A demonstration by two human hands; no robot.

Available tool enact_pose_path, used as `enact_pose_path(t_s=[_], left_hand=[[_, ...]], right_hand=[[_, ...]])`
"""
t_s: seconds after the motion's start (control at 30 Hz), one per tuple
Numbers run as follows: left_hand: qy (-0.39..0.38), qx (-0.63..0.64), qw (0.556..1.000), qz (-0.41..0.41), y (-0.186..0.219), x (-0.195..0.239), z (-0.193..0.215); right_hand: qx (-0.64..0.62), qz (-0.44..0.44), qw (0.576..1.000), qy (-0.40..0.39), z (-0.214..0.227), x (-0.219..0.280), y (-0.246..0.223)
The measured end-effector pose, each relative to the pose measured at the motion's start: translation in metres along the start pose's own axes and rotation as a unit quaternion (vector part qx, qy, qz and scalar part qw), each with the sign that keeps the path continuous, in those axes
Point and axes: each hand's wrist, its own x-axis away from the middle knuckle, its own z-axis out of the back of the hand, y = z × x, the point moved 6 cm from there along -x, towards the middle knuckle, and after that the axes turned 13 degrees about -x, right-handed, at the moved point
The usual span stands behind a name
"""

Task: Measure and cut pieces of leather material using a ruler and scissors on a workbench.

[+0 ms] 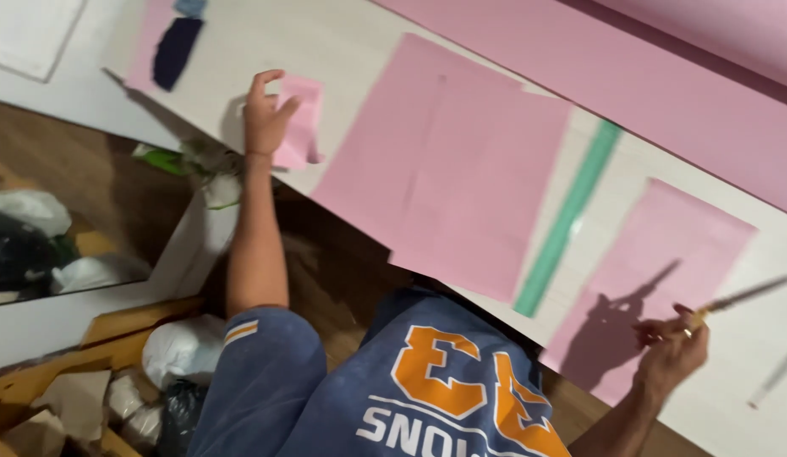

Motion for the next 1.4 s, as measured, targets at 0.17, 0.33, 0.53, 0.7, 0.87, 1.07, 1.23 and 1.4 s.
enact_pose_path(t_s=[0.17,0.33,0.53,0.7,0.87,1.07,1.23,1.4], left_hand=[[0.072,-0.063,0.994,-0.053,-0.051,-0.068,0.042],[0.248,-0.275,0.915,-0.16,-0.029,-0.121,0.136],[0.246,-0.443,0.846,-0.164,-0.072,-0.15,0.163],[0.227,-0.626,0.726,-0.171,-0.107,-0.169,0.167],[0.049,-0.539,0.84,-0.034,-0.238,-0.137,0.055],[0.032,-0.361,0.92,-0.153,-0.094,-0.037,-0.067],[-0.034,-0.25,0.911,-0.326,0.047,0.059,-0.153],[-0.268,-0.159,0.832,-0.459,0.119,0.183,-0.214]], right_hand=[[0.025,0.0,1.0,0.019,-0.067,0.031,-0.047],[0.061,0.029,0.997,0.021,-0.087,0.036,-0.062],[0.083,0.112,0.99,0.004,-0.127,0.056,-0.105],[0.115,0.098,0.988,-0.021,-0.148,0.077,-0.114],[0.109,0.047,0.993,-0.006,-0.131,0.073,-0.088],[0.143,-0.025,0.989,0.023,-0.096,0.068,-0.045],[0.132,-0.049,0.987,0.071,-0.066,0.067,-0.021],[0.173,-0.043,0.98,0.087,-0.018,0.068,0.014]])
